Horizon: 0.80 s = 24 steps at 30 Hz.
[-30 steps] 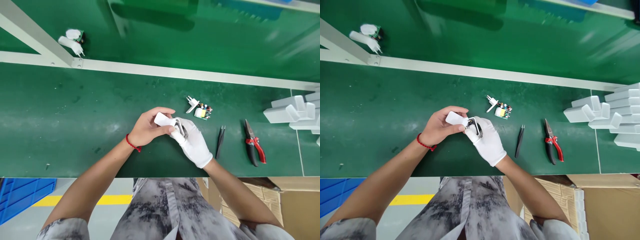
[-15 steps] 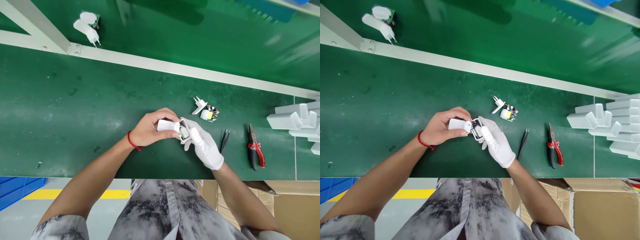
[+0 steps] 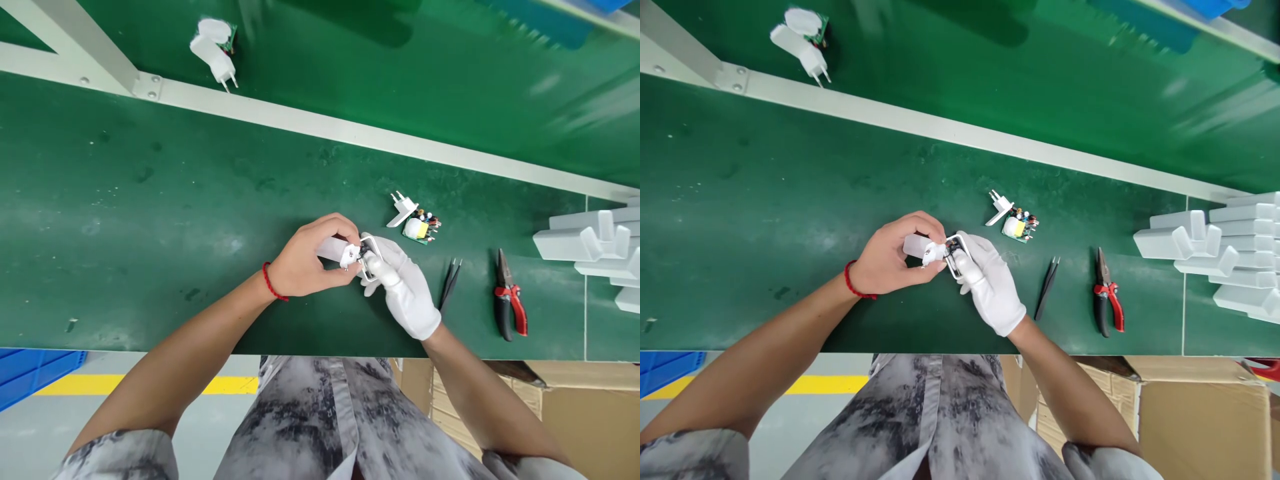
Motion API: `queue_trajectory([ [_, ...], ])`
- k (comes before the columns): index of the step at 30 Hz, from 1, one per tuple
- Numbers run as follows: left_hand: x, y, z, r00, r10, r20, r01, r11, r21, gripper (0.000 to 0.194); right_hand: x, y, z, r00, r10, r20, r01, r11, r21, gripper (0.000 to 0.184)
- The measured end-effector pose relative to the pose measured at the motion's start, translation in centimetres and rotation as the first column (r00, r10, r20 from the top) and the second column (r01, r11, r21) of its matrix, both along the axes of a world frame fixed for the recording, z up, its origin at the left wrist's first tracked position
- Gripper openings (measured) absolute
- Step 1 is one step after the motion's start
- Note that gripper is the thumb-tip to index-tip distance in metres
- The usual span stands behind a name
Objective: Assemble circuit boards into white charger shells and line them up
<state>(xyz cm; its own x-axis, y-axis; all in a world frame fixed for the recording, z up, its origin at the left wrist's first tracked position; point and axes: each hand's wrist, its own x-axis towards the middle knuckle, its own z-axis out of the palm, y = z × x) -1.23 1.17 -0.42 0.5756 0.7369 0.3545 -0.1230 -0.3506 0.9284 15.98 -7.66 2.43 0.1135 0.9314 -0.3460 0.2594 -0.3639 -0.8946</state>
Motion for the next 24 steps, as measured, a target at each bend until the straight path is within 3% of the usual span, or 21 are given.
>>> queue_trajectory([
  [3,0.0,0.0,-0.1,1.000,0.004,0.020,-0.004,1.000,-0.012,0.018,0.3,-0.1,0.2,0.992,-0.065,-0.104,0.060,0.997,-0.053,0.061],
  [10,0.1,-0.1,-0.2,0.999,0.011,0.041,-0.011,1.000,0.004,0.018,-0.3,0.6,0.3,1.000,0.001,0.026,0.001,0.998,-0.068,0.060],
  [16,0.1,0.0,-0.3,1.000,0.003,0.022,-0.003,1.000,-0.003,0.016,0.3,0.6,0.3,0.995,-0.026,-0.095,0.016,0.994,-0.111,0.060],
  [19,0.2,-0.2,-0.3,0.999,0.019,0.039,-0.018,1.000,-0.013,0.016,0.1,0.8,0.4,0.998,-0.030,-0.056,0.022,0.991,-0.134,0.060],
  [24,0.4,-0.3,-0.4,0.998,0.023,0.063,-0.021,0.999,-0.029,0.017,-1.0,1.0,0.3,0.995,-0.092,0.033,0.094,0.993,-0.065,0.047],
])
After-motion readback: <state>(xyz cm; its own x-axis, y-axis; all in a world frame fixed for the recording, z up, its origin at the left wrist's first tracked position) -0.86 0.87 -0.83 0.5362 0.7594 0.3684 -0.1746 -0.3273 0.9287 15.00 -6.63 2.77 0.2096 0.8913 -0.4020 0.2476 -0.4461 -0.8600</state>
